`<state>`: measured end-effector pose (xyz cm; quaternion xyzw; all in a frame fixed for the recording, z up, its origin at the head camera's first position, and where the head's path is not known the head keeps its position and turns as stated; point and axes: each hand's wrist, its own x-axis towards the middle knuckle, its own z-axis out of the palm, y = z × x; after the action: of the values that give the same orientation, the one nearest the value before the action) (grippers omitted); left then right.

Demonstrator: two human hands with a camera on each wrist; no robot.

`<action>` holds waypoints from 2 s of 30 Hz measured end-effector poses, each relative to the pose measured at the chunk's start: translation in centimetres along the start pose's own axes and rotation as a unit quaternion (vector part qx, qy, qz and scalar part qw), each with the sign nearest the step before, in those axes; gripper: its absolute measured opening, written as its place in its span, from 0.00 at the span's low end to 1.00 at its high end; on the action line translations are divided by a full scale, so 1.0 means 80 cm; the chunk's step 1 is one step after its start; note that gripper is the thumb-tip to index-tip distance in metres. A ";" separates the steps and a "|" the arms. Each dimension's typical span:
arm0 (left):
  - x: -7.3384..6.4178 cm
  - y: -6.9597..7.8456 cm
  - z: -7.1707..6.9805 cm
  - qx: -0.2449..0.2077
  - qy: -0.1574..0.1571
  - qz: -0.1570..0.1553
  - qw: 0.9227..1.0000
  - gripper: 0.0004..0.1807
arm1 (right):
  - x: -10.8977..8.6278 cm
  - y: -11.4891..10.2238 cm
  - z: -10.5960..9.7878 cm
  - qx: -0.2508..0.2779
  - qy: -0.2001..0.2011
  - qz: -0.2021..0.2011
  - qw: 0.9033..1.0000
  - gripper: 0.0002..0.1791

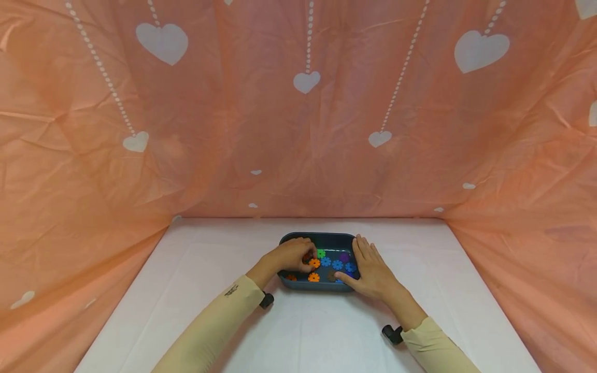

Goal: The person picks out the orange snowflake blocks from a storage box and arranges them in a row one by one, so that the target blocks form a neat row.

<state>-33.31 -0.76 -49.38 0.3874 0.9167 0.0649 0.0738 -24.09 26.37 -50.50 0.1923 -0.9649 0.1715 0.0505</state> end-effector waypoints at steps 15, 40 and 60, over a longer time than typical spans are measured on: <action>-0.035 -0.008 -0.023 -0.077 0.060 0.008 0.995 0.17 | -0.003 -0.006 -0.004 0.007 -0.004 0.003 1.000 0.61; -0.117 -0.073 -0.044 -0.165 0.153 -0.037 0.974 0.17 | -0.004 -0.001 0.000 0.006 0.005 0.002 1.000 0.61; -0.150 -0.116 -0.011 -0.113 0.118 -0.082 0.983 0.16 | -0.003 -0.003 -0.002 0.011 -0.001 0.004 1.000 0.61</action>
<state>-31.67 -15.86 -49.14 0.2895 0.9344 0.2073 0.0137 -23.75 26.29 -50.32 0.1892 -0.9637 0.1825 0.0469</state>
